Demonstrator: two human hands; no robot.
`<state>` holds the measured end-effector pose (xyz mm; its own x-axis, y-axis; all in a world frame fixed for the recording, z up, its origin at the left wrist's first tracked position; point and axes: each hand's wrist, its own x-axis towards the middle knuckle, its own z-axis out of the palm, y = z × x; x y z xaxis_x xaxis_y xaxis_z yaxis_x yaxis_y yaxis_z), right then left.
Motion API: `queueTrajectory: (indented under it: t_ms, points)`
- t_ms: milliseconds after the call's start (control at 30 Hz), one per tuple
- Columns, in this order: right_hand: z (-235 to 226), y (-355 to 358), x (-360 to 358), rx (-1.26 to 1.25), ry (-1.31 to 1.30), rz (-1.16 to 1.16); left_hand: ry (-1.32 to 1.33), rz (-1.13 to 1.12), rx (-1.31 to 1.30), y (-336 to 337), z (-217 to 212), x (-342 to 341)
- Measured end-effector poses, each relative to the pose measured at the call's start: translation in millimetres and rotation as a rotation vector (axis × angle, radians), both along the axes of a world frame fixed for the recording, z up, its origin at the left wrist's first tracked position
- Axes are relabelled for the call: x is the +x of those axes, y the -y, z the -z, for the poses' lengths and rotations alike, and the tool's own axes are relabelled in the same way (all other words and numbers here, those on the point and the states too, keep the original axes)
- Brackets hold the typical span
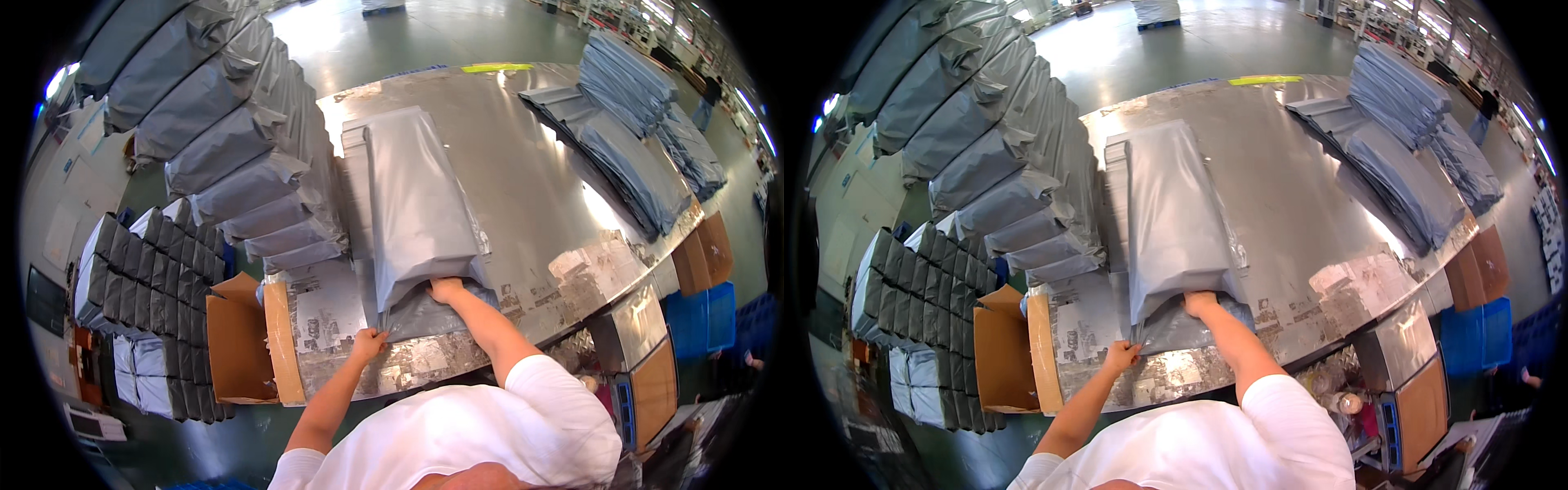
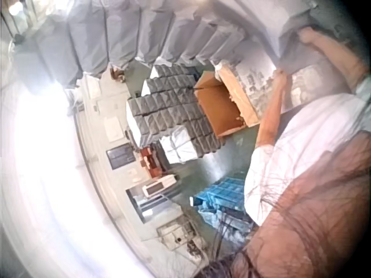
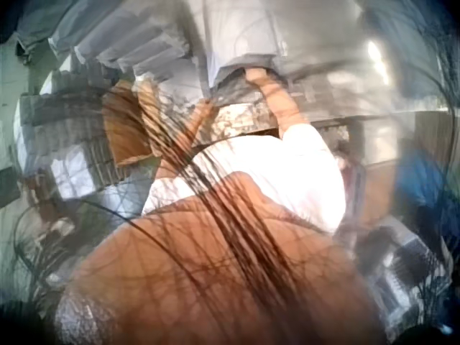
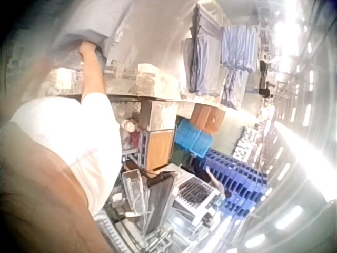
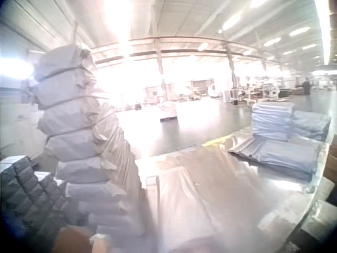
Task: The person places blue packages into gray shipping bags, seals them with yellow tape, and stacks the finished packages on a metal table. The person repeats this process for multiple items in a warehouse setting.
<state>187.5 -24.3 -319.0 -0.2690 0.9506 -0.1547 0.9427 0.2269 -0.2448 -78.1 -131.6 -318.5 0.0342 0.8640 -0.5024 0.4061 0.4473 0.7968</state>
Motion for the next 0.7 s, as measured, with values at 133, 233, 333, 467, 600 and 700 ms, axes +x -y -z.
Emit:
queueTrajectory:
  t_ms: [133,233,333,467,600,700]
  points:
    - [-9,65,25,0.237,-0.21,0.128,0.239,-0.193,-0.14,12,-17,3]
    - [3,103,32,0.271,-0.362,0.106,0.298,-0.211,-0.138,11,-24,2]
    - [-5,109,7,-0.045,-0.55,0.149,0.381,-0.127,-0.155,7,-17,2]
    - [-23,114,-87,0.187,-0.938,-0.072,0.399,0.107,-0.085,-1,-19,-4]
    - [6,101,-110,-0.015,-1.245,0.275,0.389,0.195,-0.089,-5,-19,-14]
    - [-15,115,-55,-0.261,-1.58,0.587,0.325,0.191,-0.07,0,-26,-16]
